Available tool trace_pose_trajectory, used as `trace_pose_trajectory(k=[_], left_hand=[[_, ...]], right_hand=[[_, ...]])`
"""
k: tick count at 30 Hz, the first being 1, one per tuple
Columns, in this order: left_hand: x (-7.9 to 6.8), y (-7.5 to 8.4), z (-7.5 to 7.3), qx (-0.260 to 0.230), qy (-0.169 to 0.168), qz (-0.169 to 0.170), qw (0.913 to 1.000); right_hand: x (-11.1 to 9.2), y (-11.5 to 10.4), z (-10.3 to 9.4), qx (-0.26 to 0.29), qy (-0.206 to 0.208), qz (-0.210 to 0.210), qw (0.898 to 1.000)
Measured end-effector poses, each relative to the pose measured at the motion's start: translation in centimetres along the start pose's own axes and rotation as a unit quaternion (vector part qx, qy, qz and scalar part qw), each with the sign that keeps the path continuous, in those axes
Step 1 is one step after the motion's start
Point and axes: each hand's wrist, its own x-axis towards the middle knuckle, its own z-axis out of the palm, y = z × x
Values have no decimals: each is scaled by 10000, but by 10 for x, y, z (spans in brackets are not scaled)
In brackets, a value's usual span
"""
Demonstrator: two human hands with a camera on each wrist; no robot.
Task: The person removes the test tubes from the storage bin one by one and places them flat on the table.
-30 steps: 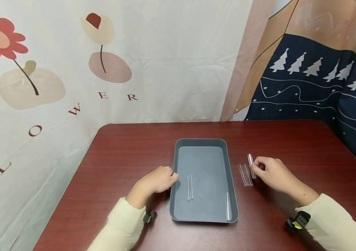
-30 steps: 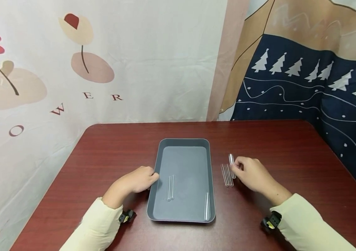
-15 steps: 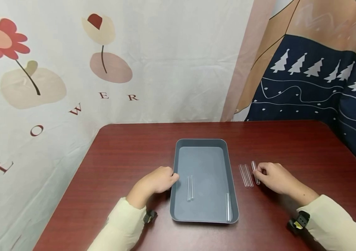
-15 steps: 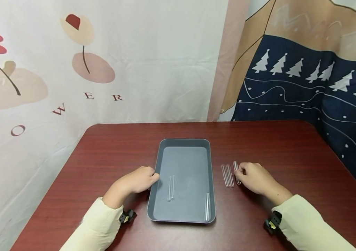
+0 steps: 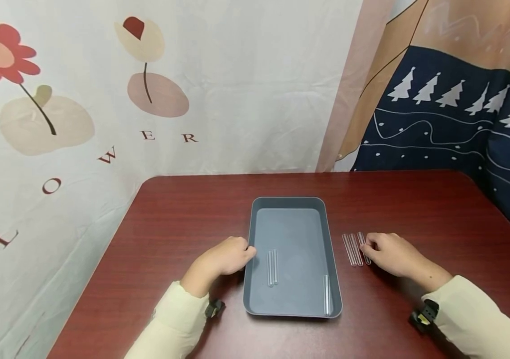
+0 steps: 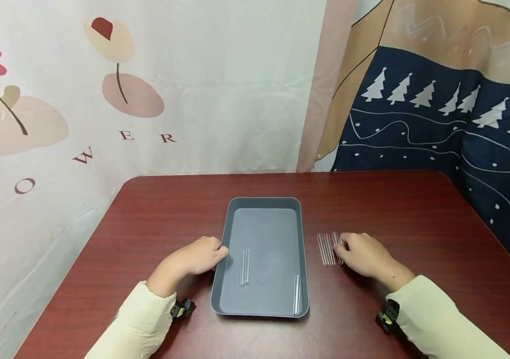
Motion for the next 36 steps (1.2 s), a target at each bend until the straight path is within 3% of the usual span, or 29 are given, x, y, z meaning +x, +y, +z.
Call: trace_pose_trajectory(k=[36], left_hand=[[1, 0, 2, 60, 77, -48, 9999]], right_hand=[[1, -1, -1, -86, 33, -25, 10000]])
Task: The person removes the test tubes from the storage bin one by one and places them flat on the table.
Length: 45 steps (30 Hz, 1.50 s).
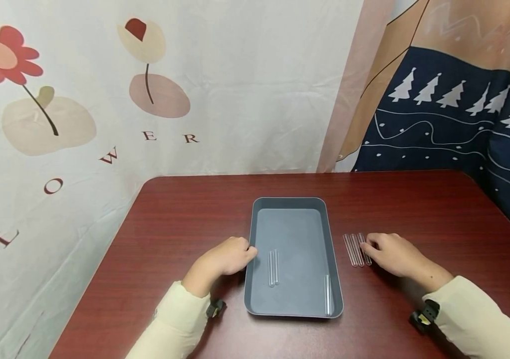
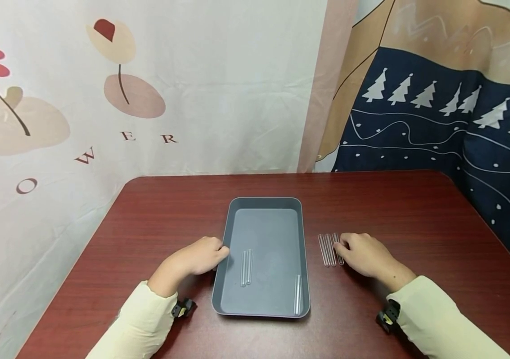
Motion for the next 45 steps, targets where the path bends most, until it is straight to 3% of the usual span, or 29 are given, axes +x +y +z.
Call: trace_pose_trajectory(k=[20, 32, 45], left_hand=[[0, -1, -2, -48, -103, 45, 9999], [-3, 2, -3, -80, -136, 17, 9999], [-1, 0, -2, -46, -118, 4, 9999]], right_hand=[[0, -2, -8, 121, 285, 28, 9995], [-2, -41, -19, 351, 454, -130, 9983], [-2, -82, -19, 459, 732, -665, 9940]])
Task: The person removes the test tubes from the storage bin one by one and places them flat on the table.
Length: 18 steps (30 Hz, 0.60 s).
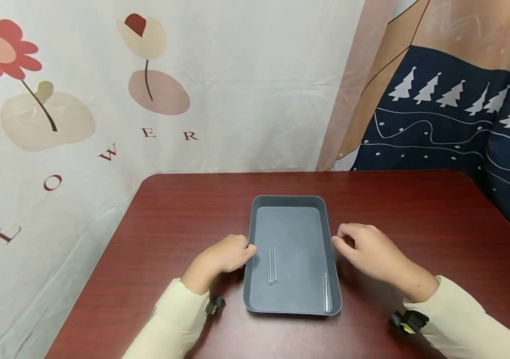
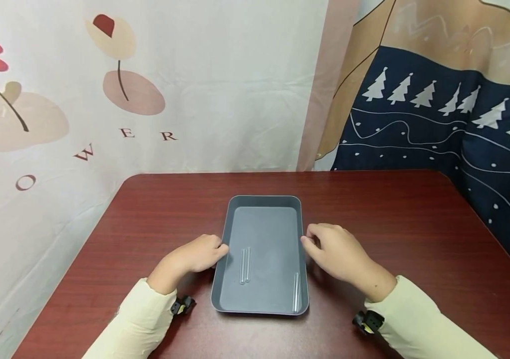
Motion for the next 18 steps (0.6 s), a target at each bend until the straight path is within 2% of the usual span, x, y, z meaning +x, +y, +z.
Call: trace_pose_trajectory(k=[11, 18], left_hand=[[0, 0, 0, 73, 7, 3, 10000], [0, 0, 0, 73, -1, 16, 10000]], right_hand=[[18, -43, 5, 28, -107, -485, 9988], [27, -61, 11, -58, -125, -725, 9973]])
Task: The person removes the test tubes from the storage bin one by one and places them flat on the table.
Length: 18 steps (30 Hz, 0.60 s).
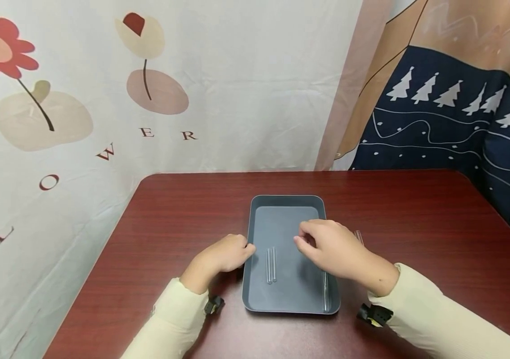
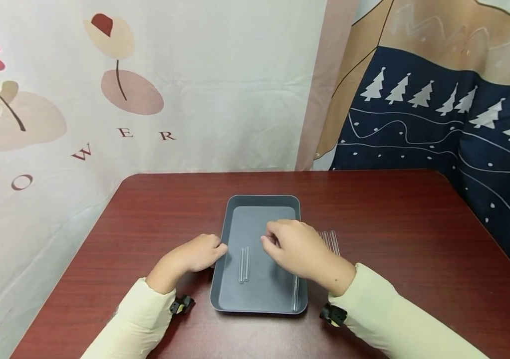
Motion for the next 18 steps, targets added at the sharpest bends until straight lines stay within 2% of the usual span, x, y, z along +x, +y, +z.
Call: trace_pose_trajectory(k=[11, 18], left_hand=[[1, -1, 1, -9, -2, -38, 10000], [1, -1, 0, 11, -8, -37, 10000]], right_hand=[[10, -10, 15, -79, -216, -231, 9995], [20, -17, 22, -38, -574, -149, 9982]])
